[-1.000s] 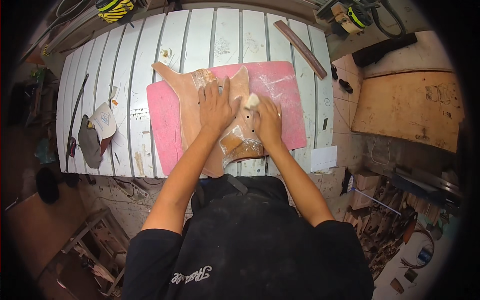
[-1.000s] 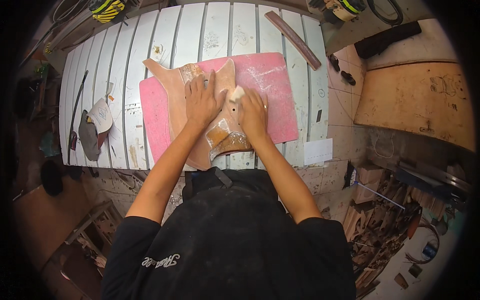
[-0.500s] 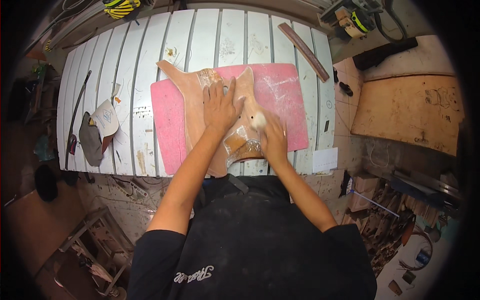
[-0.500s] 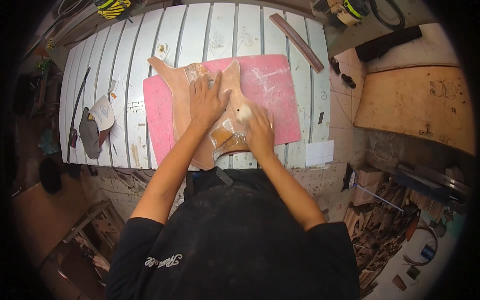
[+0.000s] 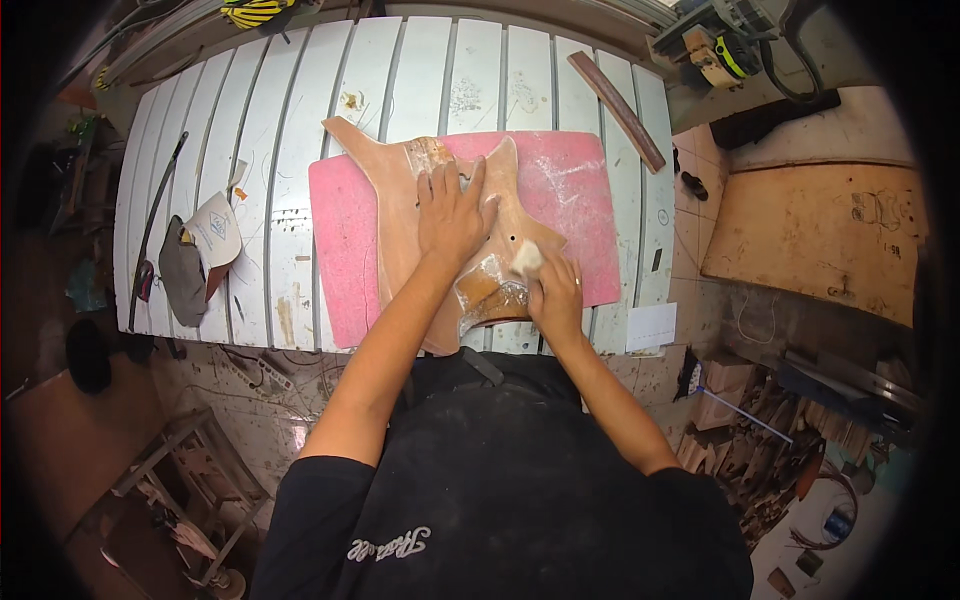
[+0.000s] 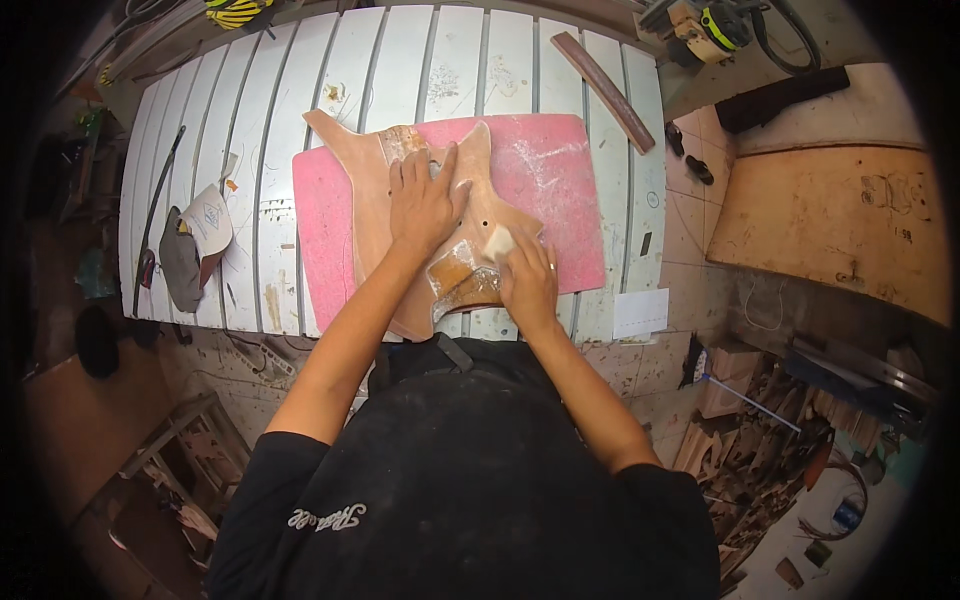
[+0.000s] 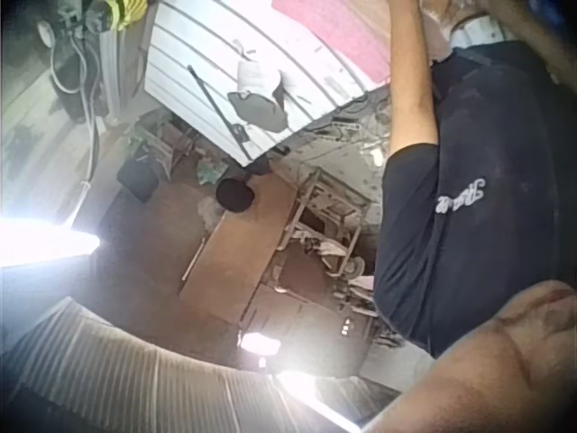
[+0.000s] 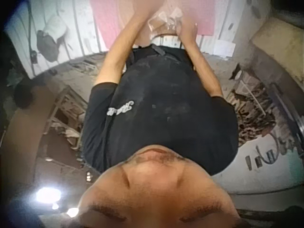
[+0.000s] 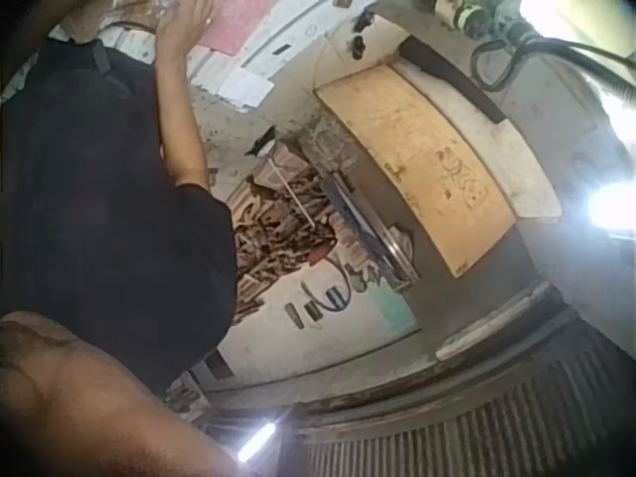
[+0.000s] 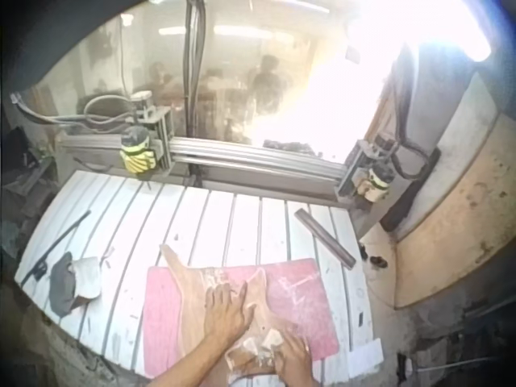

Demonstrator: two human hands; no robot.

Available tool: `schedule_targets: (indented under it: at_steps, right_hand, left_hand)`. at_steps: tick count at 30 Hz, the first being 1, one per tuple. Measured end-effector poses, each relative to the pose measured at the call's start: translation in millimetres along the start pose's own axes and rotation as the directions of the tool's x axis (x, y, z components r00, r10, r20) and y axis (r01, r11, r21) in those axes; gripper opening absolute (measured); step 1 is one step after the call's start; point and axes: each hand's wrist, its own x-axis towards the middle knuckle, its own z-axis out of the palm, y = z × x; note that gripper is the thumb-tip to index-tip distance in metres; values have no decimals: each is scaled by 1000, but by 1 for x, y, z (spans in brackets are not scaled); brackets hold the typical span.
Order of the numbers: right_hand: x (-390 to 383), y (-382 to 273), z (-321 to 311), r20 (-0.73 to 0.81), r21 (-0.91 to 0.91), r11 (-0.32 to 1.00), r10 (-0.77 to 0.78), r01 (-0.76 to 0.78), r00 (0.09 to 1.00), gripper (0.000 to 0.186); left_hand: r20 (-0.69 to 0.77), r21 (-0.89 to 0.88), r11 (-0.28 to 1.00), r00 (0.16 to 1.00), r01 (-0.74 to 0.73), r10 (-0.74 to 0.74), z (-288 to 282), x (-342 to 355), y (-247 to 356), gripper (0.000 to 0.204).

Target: The person sands the surface of a wooden guitar body by hand using a small sanding block, moving it across different areas of the face and sides of the instrument.

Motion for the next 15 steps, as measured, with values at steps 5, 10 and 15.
schedule_targets:
  at_steps: [5, 10, 15]
  right_hand:
    - [56, -10, 10, -76, -60, 998, 5, -9, 997, 11]
    - [4, -5, -3, -21, -15, 999, -51, 51, 998, 17]
    - [74, -10, 9, -69, -28, 998, -55, 53, 996, 17]
  left_hand:
    - [7, -1, 1000, 1000, -5, 5, 1, -2, -6, 67]
    - [-5, 14, 1000, 1000, -17, 17, -1, 2, -3, 67]
    - [-7, -17, 1000, 1000, -21, 21, 2, 2, -8, 68]
